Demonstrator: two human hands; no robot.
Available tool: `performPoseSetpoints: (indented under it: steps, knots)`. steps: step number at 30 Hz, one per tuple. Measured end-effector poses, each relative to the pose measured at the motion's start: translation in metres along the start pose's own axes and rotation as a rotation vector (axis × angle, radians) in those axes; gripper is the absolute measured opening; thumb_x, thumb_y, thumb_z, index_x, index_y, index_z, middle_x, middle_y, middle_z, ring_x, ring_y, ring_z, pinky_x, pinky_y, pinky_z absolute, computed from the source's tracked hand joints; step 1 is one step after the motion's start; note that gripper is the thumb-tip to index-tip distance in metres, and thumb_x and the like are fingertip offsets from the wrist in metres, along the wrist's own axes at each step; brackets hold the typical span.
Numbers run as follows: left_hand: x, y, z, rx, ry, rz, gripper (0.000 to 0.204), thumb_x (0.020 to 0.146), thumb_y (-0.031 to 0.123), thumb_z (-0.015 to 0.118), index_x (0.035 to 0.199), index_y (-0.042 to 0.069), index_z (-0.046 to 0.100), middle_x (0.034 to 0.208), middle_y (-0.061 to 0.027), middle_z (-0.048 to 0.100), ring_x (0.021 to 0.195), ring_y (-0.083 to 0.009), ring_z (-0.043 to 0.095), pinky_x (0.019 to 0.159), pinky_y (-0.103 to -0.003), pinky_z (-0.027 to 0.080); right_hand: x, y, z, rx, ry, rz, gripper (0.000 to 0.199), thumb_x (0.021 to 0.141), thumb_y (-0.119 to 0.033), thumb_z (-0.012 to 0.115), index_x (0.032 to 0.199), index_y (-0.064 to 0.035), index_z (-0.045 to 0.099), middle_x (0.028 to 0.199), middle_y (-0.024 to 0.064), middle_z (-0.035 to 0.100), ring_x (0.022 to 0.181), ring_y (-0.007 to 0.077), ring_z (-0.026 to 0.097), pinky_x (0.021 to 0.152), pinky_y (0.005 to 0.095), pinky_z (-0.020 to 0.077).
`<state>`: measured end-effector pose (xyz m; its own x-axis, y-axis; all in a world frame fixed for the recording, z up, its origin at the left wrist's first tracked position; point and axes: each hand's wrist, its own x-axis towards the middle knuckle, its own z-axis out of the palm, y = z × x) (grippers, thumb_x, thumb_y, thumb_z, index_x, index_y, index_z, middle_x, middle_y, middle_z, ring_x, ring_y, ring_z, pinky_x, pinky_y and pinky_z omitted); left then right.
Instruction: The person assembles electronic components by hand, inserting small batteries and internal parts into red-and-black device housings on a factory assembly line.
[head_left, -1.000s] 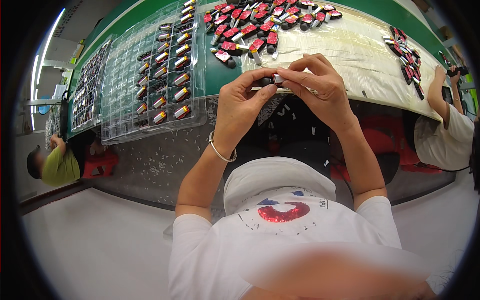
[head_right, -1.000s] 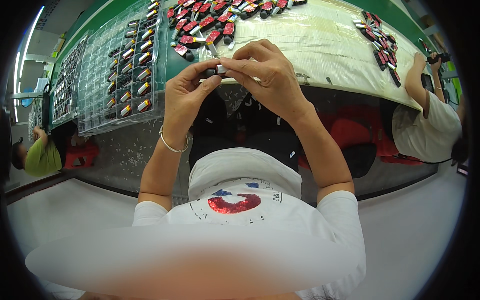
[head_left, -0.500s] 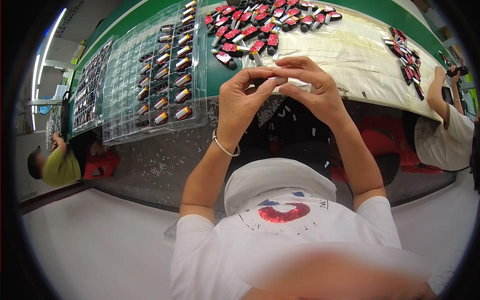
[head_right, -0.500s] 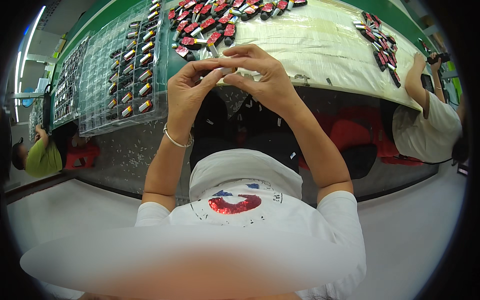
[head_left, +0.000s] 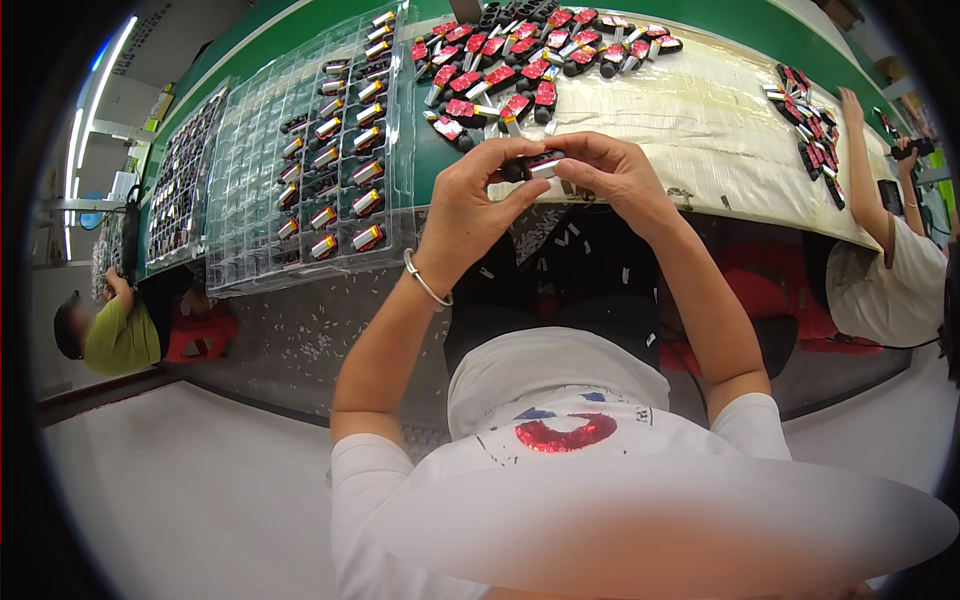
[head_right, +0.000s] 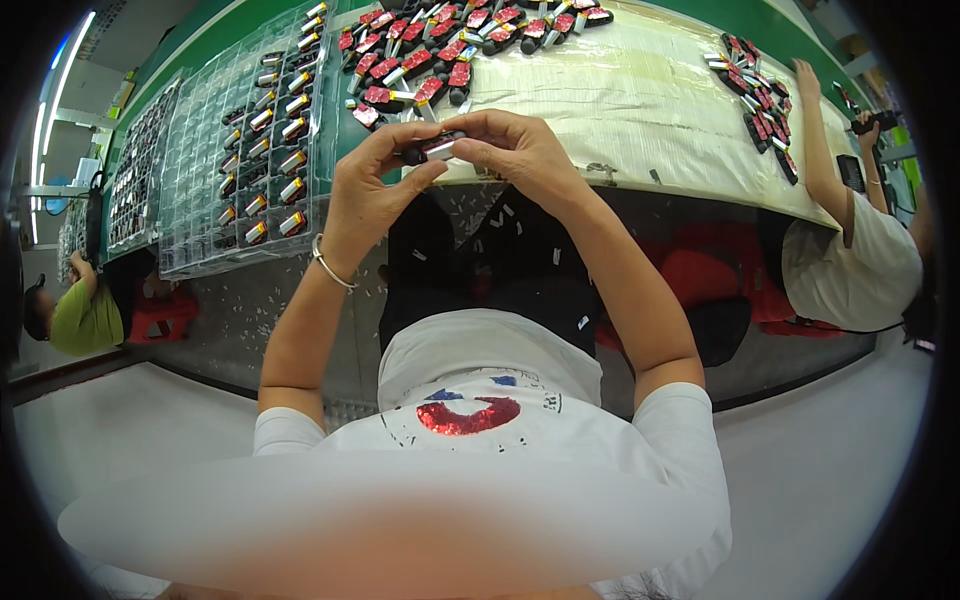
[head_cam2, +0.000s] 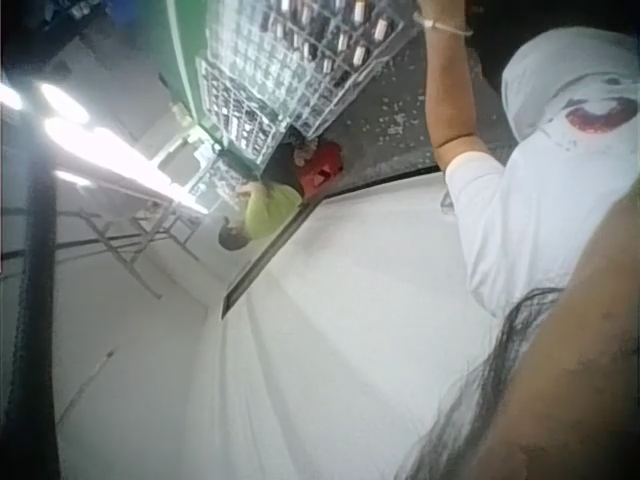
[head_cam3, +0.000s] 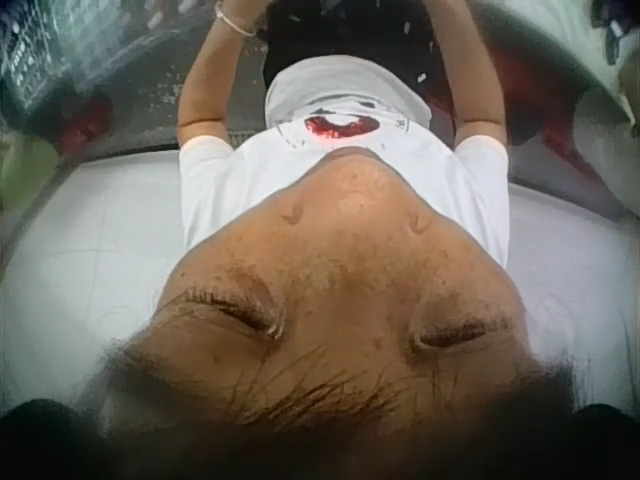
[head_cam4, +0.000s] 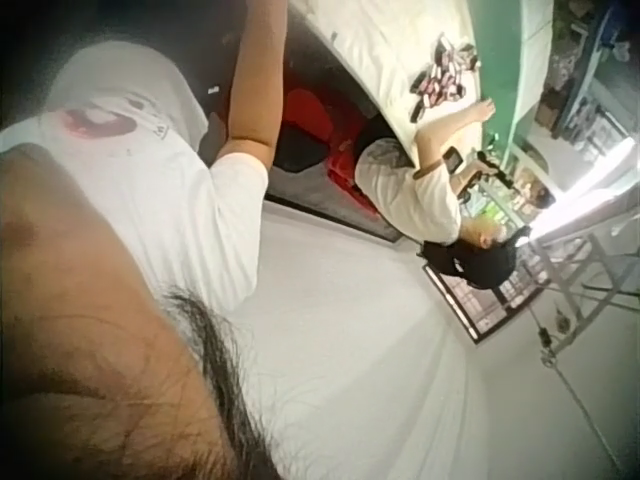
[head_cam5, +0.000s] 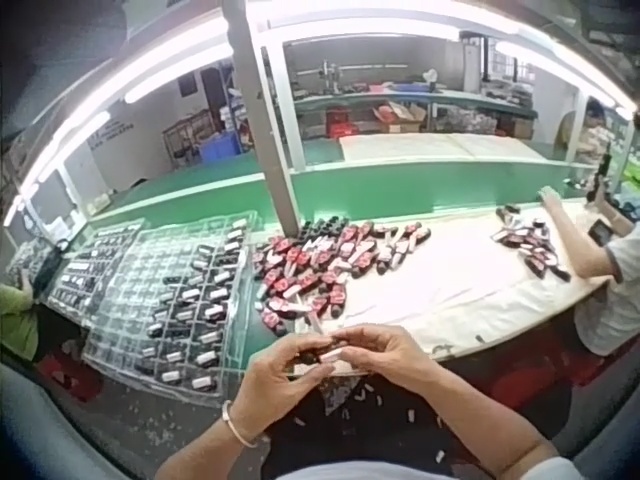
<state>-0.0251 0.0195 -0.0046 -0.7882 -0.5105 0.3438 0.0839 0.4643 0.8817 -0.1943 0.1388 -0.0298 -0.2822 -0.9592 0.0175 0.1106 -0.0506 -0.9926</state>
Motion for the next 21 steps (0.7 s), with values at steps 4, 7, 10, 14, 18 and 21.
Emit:
performPoseSetpoints:
  steps: [4, 7, 10, 14, 18, 21]
  knots:
    - [0.011, -0.009, -0.034, 0.118, -0.025, 0.04, 0.027, 0.079, 0.001, 0.072, 0.105, 0.004, 0.068, 0.109, -0.005, 0.065, 0.095, -0.0135, 0.065, 0.081, -0.026, 0.055, 0.038, 0.005, -0.03, -0.531, 0.22, -0.3, 0.046, 0.085, -0.034, 0.072, 0.122, -0.009, 0.063, 0.121, 0.009, 0.061, 0.114, 0.0197, 0.055, 0.095, 0.0361, 0.0445]
    - [0.025, -0.033, -0.078, 0.083, 0.084, -0.104, 0.023, 0.083, 0.003, 0.07, 0.105, 0.001, 0.068, 0.102, -0.0028, 0.065, 0.093, -0.009, 0.063, 0.077, -0.021, 0.049, 0.078, 0.016, -0.088, -1.021, 0.504, -0.597, 0.056, 0.082, -0.039, 0.073, 0.13, -0.0125, 0.059, 0.135, 0.0189, 0.05, 0.125, 0.0324, 0.045, 0.105, 0.0426, 0.0358]
    - [0.045, -0.048, -0.118, 0.062, 0.313, -0.224, 0.023, 0.08, 0.007, 0.072, 0.103, 0.002, 0.069, 0.086, -0.0022, 0.069, 0.076, -0.008, 0.062, 0.072, -0.02, 0.049, 0.092, 0.026, -0.131, -1.323, 0.62, -0.563, 0.056, 0.082, -0.037, 0.072, 0.13, -0.0114, 0.058, 0.135, 0.0208, 0.05, 0.121, 0.0368, 0.047, 0.104, 0.0423, 0.0369]
    - [0.067, -0.096, -0.179, 0.241, 0.508, -0.16, 0.024, 0.079, 0.013, 0.074, 0.101, 0.002, 0.072, 0.088, -0.0045, 0.071, 0.078, -0.0096, 0.065, 0.072, -0.024, 0.051, 0.085, 0.016, -0.131, -1.204, 0.394, -0.345, 0.043, 0.084, -0.033, 0.07, 0.118, -0.0078, 0.064, 0.127, 0.0174, 0.056, 0.123, 0.0362, 0.047, 0.104, 0.0412, 0.0371]
    - [0.089, -0.133, -0.231, 0.42, 0.601, -0.165, 0.026, 0.077, 0.015, 0.075, 0.099, 0.003, 0.072, 0.086, -0.007, 0.072, 0.076, -0.0131, 0.067, 0.071, -0.026, 0.052, 0.051, 0.005, -0.081, -1.06, 0.282, -0.359, 0.032, 0.086, -0.025, 0.069, 0.109, -0.0047, 0.065, 0.12, 0.0155, 0.06, 0.127, 0.0347, 0.046, 0.105, 0.0421, 0.0368]
    - [0.114, -0.145, -0.243, 0.553, 0.634, -0.164, 0.023, 0.075, 0.016, 0.074, 0.095, 0.005, 0.072, 0.089, -0.0108, 0.071, 0.08, -0.0195, 0.069, 0.073, -0.03, 0.053, 0.024, 0.011, -0.057, -1.043, 0.295, -0.405, 0.029, 0.084, -0.018, 0.069, 0.109, -0.0034, 0.065, 0.123, 0.0157, 0.059, 0.129, 0.0345, 0.044, 0.106, 0.0424, 0.0366]
